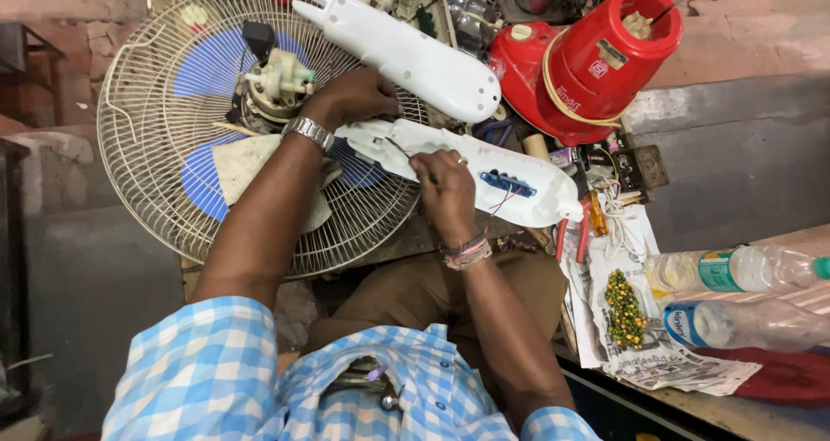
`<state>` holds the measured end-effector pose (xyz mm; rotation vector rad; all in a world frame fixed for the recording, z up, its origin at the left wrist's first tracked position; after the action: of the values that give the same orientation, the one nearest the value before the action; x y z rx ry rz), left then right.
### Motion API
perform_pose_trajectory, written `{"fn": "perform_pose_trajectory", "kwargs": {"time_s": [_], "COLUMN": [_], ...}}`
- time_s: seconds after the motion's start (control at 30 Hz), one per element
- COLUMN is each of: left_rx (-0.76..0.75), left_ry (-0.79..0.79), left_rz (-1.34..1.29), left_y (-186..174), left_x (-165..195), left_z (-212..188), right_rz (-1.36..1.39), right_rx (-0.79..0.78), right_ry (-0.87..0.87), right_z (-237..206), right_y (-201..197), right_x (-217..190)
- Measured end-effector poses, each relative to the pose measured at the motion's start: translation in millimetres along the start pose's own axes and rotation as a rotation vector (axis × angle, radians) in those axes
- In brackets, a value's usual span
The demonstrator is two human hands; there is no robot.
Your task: The person is repairing a disassembled electric fan by connecting wires inside the white plastic housing. They use a screwdriver to tighten connections and adjust components within the fan's casing.
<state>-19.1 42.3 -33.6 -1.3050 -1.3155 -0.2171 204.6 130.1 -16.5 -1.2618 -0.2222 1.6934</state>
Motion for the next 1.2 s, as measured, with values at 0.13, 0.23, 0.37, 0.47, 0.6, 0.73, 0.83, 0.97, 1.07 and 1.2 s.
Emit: {"fn": "perform_pose_trajectory", "kwargs": {"time_s": [0.13, 0.23, 0.37, 0.47, 0.6, 0.73, 0.83, 0.97, 1.07, 1.2], "left_rx": [-0.048, -0.034, -0.104, -0.146, -0.08, -0.241, -0.406, -0.507, -0.521, -0.488], "left_ry": [0.111, 0.2, 0.076, 0.05, 0.089, 0.14, -0.005, -0.03, -0.043, -0.003], "left_rz": [-0.116, -0.123, 0.075, 0.108, 0.388, -0.06, -0.053, 0.017, 0.01, 0.012], "left_y": [-4.7, -6.7, -5.5, -4.7, -2.1, -3.3, -2.8, 5.2, 6.2, -4.9], "left_x": [7.0, 10.1, 9.6, 6.9, -1.7, -5.5, 3.4, 18.9, 19.0, 16.5], "left_z": [-8.2, -11.6, -9.1, -1.9, 9.3, 16.0, 26.5, 40.0, 46.3, 49.9], "right_rz": [-0.024, -0.058, -0.021, 0.026, 0.146, 0.086, -0.005, -0.048, -0.084, -0.078], "right_rx": [-0.007, -0.042, -0.048, -0.052, -0.108, -0.149, -0.161, -0.167, -0.15, -0.105], "right_ry": [0.004, -0.075, -0.087, -0.066, 0.073, 0.055, -0.13, -0.118, -0.136, -0.084], "right_z": [3.3, 2.0, 8.0, 9.7, 13.0, 10.1, 4.1, -2.5, -9.6, -15.1], "right_y": [-0.7, 7.6, 13.9, 13.3, 9.9, 10.6, 16.9, 20.3, 17.8, 12.3], "right_x": [-5.3, -20.0, -30.7, -33.0, -27.7, -26.9, -33.3, -33.2, -31.4, -24.7]}}
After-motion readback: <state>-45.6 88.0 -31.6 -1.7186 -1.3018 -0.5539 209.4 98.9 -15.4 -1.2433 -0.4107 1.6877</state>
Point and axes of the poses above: each hand's wrist, its own z-axis towards the middle knuckle, its own y-axis out of the palm, x = y × z, the point moved 2 cm from there along z, towards the middle knuckle, and after that the axes turned 4 degrees about y, right-handed, at the moved point
